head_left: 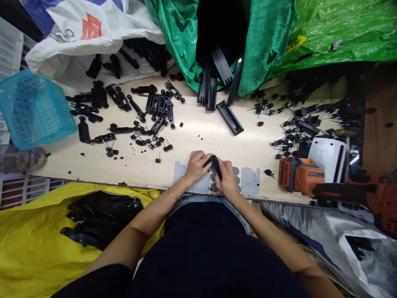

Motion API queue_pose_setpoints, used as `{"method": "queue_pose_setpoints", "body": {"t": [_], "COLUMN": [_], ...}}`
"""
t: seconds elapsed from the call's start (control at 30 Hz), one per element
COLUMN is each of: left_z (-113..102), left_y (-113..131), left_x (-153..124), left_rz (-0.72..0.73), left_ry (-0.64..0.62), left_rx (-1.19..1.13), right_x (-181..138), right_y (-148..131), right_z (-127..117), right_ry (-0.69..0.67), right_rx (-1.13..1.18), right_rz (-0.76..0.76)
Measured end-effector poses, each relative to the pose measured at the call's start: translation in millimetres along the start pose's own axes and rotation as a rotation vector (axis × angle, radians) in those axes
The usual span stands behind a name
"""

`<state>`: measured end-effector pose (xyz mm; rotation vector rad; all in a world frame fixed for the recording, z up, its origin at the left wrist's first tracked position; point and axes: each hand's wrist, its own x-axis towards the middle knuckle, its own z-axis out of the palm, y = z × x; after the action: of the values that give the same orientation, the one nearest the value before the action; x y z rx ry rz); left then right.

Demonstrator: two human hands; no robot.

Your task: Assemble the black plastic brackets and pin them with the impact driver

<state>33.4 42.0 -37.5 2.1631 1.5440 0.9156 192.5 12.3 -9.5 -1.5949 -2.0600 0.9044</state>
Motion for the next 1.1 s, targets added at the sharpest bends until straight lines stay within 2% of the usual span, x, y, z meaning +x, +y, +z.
{"method": "queue_pose_setpoints", "body": {"t": [0.23, 0.43, 0.67, 0.83, 0.9, 0.97, 1.0, 1.1], "left_z": [-7, -1, -3, -7, -6, -4, -3, -1], "left_y": [-10, -1, -1, 3, 4, 3, 3, 2], "left_x": [2, -10, -3, 2, 3, 3, 3, 3], "left_rz": [0.067, -0.053, -0.022, -0.023, -0.02, -0.019, -0.022, -0.045], "left_ry": [-0.079, 0.027, -0.118, -0.189, -0.171, -0.141, -0.126, -0.098], "left_rx": [-0.032, -0.014, -0.012, 0.011, 0.004, -0.016, -0.027, -0.049], "right_x": [0, -6, -8, -8, -1, 16, 30, 84], "right_y": [-4, -11, -13, -8, 3, 18, 27, 57], "right_z": [1, 3, 2, -5, -17, -39, -54, -109], "right_ry": [-0.02, -0.052, -0.019, -0.002, -0.033, 0.007, 0.078, 0.419], "right_rx": [0.063, 0.055, 0.013, 0.161, 0.276, 0.306, 0.266, -0.034], "right_rz": [0.051, 0.086, 0.093, 0.067, 0.075, 0.124, 0.167, 0.33]}}
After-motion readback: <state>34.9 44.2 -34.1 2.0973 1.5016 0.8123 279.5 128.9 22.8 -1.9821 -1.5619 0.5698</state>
